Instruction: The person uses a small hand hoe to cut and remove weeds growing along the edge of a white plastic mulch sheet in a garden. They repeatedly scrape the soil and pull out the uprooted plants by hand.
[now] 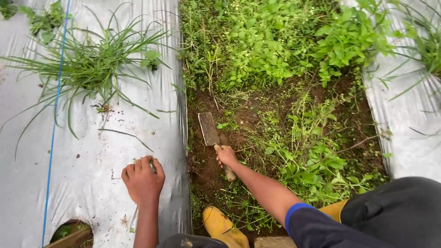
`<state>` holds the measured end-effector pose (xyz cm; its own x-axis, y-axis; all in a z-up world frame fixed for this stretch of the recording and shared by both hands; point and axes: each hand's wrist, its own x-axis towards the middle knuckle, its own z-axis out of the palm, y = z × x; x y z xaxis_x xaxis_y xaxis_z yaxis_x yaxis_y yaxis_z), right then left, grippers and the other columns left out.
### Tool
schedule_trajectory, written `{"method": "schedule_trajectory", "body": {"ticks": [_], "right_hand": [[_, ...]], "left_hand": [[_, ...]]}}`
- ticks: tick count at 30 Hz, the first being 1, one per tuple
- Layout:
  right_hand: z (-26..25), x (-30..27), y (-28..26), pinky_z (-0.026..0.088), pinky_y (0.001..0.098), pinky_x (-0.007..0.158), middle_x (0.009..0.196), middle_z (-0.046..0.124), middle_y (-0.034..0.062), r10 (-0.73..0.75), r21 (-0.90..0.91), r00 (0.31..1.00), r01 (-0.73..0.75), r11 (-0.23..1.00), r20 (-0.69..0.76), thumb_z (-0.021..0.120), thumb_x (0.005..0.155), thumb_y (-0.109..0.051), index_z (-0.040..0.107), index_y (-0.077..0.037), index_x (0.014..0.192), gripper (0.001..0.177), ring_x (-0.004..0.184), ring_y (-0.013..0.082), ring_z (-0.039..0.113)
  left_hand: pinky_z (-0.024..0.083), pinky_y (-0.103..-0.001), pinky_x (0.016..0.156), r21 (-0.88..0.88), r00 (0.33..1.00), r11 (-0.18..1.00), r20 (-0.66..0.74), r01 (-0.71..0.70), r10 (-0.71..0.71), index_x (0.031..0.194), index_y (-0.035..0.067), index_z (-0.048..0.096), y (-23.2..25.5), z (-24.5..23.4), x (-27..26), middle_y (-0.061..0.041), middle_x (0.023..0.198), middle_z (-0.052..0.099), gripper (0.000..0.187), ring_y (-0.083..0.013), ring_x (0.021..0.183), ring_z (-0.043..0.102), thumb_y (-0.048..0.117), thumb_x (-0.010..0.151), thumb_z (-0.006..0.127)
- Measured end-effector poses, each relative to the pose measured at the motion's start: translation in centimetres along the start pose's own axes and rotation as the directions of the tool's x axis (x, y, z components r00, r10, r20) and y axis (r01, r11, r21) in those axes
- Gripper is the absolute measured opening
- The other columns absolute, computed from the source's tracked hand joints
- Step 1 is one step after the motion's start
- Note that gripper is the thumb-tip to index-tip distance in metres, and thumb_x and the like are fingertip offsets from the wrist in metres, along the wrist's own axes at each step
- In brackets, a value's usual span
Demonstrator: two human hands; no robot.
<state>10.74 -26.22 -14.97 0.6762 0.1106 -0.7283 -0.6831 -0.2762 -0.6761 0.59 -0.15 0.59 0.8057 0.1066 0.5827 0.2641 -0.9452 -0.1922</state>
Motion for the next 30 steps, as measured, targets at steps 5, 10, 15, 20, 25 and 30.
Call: {"method": "schedule_trajectory", "body": {"ticks": [5, 10, 15, 20, 25, 30], "right_hand": [[-0.7, 1.4, 1.5, 0.055, 0.0360, 0.036, 0.065, 0.062, 0.0111, 0.000, 0.084, 0.988, 0.013, 0.996, -0.153, 0.056, 0.103, -0.035, 0.067, 0.002, 0.099, 0.039, 0.045, 0.0184, 0.061], [-0.4, -3.4, 3.2, 0.051, 0.0346, 0.039, 0.064, 0.055, 0.0117, 0.108, 0.291, 0.961, -0.031, 0.956, -0.253, 0.053, 0.107, -0.031, 0.063, 0.005, 0.095, 0.039, 0.046, 0.0187, 0.056], [-0.4, -3.1, 2.2, 0.056, 0.0349, 0.043, 0.071, 0.059, 0.0127, 0.087, 0.224, 0.970, -0.034, 0.974, -0.229, 0.050, 0.108, -0.030, 0.049, 0.015, 0.135, 0.053, 0.052, 0.0176, 0.060], [-3.1, 1.0, 2.9, 0.059, 0.0349, 0.040, 0.068, 0.065, 0.0127, -0.034, -0.121, 0.997, 0.025, 0.992, -0.066, 0.058, 0.105, -0.035, 0.056, 0.009, 0.124, 0.048, 0.050, 0.0181, 0.063], [-3.4, -1.9, 4.6, 0.051, 0.0380, 0.047, 0.069, 0.062, 0.0125, 0.027, 0.110, 0.960, 0.004, 0.994, -0.278, 0.051, 0.110, -0.030, 0.066, 0.001, 0.088, 0.041, 0.055, 0.0182, 0.060], [-2.8, -2.0, 6.0, 0.058, 0.0337, 0.044, 0.072, 0.056, 0.0103, 0.108, 0.317, 0.927, 0.013, 0.948, -0.358, 0.048, 0.110, -0.029, 0.048, 0.012, 0.138, 0.049, 0.053, 0.0164, 0.059]], "left_hand": [[0.052, -0.037, 0.097, -0.002, 1.000, 1.000, -0.012, 0.023, -0.023, 0.093, 0.020, 0.074, 0.1, -0.5, 0.8, 0.002, 0.078, 0.065, 0.012, -0.0184, 0.084, 0.066, 0.031, 0.087, 0.075], [0.053, -0.038, 0.093, -0.032, 0.999, 0.999, -0.026, 0.032, -0.033, 0.091, 0.018, 0.074, 0.1, -1.1, 1.2, 0.001, 0.075, 0.062, 0.012, -0.0193, 0.081, 0.066, 0.029, 0.086, 0.074], [0.052, -0.039, 0.094, -0.075, 0.999, 0.997, -0.026, 0.017, -0.019, 0.093, 0.017, 0.073, -0.2, -0.6, 0.8, 0.000, 0.076, 0.062, 0.013, -0.0199, 0.081, 0.065, 0.028, 0.086, 0.073], [0.052, -0.039, 0.093, -0.071, 0.998, 0.997, -0.050, 0.026, -0.030, 0.093, 0.017, 0.071, -0.3, -0.4, 0.4, -0.001, 0.076, 0.061, 0.013, -0.0201, 0.081, 0.065, 0.029, 0.086, 0.073], [0.051, -0.039, 0.094, -0.097, 0.999, 0.995, -0.041, 0.017, -0.021, 0.091, 0.017, 0.072, -0.4, -0.4, 0.6, 0.000, 0.075, 0.061, 0.013, -0.0204, 0.082, 0.065, 0.029, 0.085, 0.074], [0.051, -0.038, 0.096, -0.019, 0.999, 1.000, -0.029, -0.023, 0.022, 0.092, 0.018, 0.072, 0.0, -0.8, 0.7, 0.001, 0.076, 0.059, 0.013, -0.0193, 0.083, 0.063, 0.028, 0.086, 0.078]]}}
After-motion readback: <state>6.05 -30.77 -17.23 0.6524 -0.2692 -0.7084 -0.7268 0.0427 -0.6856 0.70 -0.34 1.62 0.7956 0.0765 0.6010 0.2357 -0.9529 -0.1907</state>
